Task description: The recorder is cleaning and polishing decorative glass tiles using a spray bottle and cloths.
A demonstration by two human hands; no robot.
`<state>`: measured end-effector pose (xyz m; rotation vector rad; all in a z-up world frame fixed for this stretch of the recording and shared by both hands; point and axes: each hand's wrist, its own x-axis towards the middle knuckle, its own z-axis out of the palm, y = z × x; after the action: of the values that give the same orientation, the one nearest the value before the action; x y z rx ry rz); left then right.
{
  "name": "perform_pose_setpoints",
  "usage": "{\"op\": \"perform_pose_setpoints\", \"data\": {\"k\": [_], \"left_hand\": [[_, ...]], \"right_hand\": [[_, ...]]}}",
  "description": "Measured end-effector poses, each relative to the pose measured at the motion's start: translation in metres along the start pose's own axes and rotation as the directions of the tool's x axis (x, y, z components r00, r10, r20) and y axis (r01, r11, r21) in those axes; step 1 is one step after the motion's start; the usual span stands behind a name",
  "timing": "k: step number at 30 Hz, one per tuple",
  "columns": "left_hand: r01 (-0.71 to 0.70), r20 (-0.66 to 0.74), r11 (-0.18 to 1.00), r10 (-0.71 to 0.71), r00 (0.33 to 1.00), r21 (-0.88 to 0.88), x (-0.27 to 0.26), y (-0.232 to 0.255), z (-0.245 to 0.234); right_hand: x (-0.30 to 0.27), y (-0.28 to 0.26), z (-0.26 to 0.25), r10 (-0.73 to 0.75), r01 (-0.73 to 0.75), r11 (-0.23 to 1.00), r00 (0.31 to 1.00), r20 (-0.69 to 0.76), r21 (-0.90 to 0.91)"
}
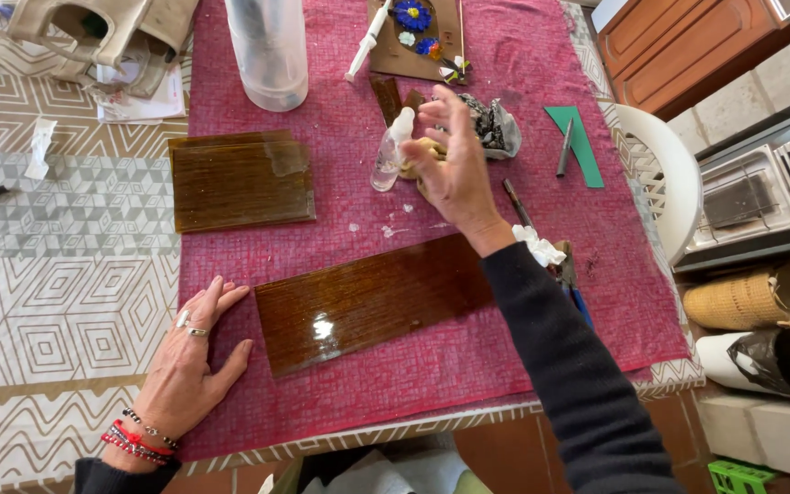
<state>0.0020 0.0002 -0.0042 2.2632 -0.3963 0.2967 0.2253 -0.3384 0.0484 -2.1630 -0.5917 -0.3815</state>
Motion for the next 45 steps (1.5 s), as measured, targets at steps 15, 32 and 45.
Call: {"op": "perform_pose_setpoints", "data": {"k": [15,32,45], "left_hand": [[0.003,-0.008,1.000,-0.003,1.000,-0.013,0.001,0.000,-0.002],[-0.016,0.006,1.000,0.016,1.000,-0.005,-0.001,-0.002,-0.001],[-0.025,0.009,0.996,0.024,1.000,0.090,-0.001,0.001,0.001]], "right_hand": [[-0.028,0.079,-0.035,0.275,-0.256,0.832,0.961,-0.035,-0.493],[-0.059,0.042,-0.197,0.318,0.082,0.640,0.877,-0.361,0.764],[-0.192,-0.077,-0.158,0.316,-0.394,0.907,0.871,-0.377,-0.149]]}}
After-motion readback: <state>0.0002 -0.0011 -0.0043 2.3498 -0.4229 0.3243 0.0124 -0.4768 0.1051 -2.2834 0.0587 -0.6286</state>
